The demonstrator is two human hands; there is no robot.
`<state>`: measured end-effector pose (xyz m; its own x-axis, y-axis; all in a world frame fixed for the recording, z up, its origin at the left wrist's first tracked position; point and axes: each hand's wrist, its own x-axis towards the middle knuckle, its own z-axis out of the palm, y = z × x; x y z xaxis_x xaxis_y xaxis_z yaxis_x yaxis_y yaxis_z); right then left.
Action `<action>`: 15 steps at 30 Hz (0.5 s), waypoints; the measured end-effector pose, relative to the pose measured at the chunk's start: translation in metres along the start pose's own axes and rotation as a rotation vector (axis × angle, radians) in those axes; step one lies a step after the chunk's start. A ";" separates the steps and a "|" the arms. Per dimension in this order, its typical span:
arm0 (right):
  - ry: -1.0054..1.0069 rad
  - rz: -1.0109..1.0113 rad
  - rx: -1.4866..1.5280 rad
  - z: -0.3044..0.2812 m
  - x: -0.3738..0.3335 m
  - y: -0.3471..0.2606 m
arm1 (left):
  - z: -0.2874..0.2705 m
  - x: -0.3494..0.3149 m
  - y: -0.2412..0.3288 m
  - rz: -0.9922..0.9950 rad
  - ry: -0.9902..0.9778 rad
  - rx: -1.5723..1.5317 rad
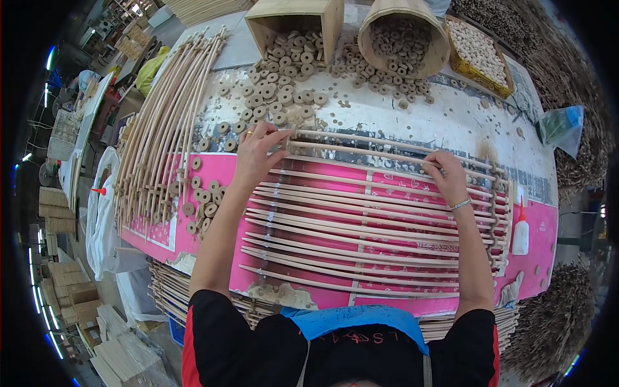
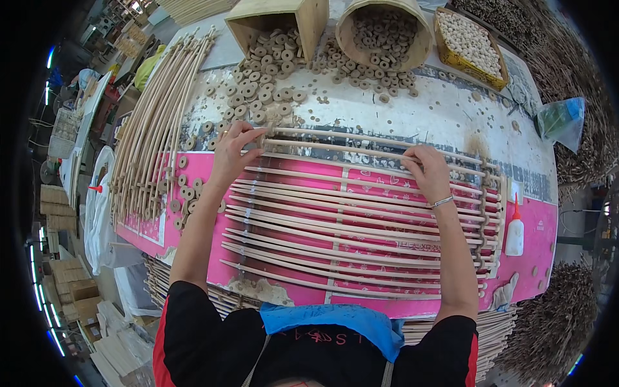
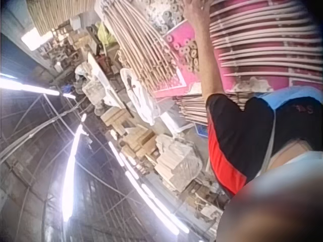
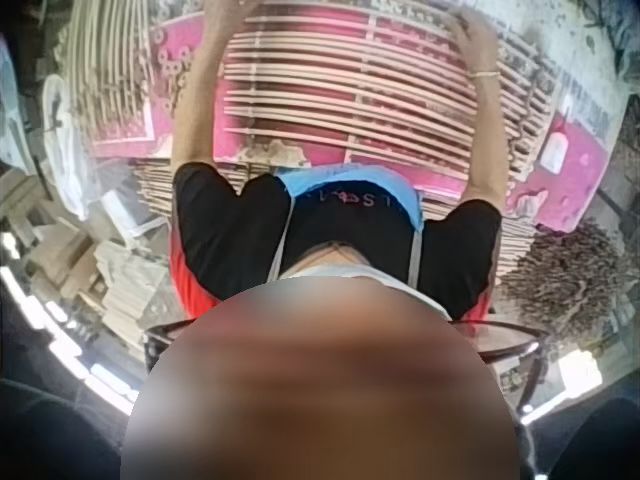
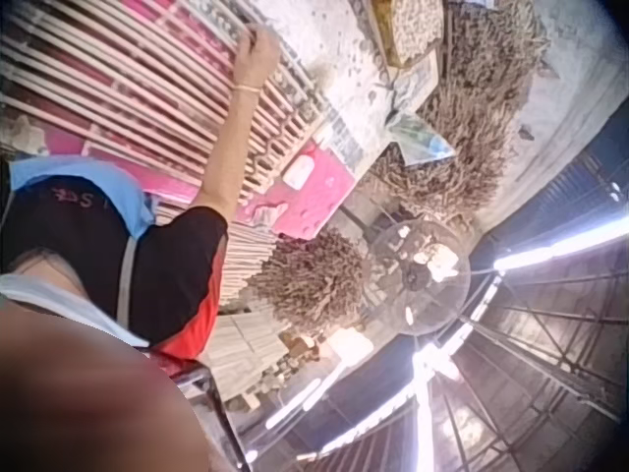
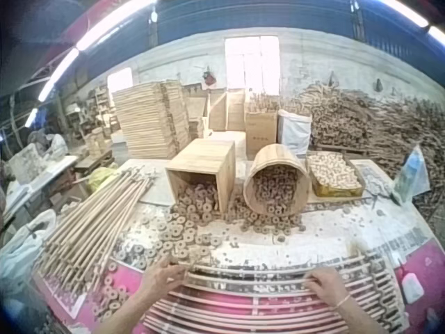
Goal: Assembling wooden racks by sliding small wooden rings onto rods and applying glue for securement.
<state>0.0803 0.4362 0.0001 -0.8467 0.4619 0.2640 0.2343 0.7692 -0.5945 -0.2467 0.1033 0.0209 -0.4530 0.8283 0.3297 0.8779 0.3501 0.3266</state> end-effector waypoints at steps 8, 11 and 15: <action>0.028 -0.092 -0.107 0.005 0.002 0.002 | 0.006 0.001 -0.001 0.007 -0.032 0.022; -0.071 0.166 0.126 0.003 0.000 0.001 | 0.008 0.003 0.000 0.020 -0.036 0.032; -0.015 0.021 0.102 0.008 -0.002 0.017 | 0.012 0.003 0.000 0.037 -0.032 0.043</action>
<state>0.0816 0.4447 -0.0166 -0.8492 0.4705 0.2400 0.2030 0.7102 -0.6741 -0.2468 0.1112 0.0114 -0.4159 0.8542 0.3121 0.8999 0.3372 0.2765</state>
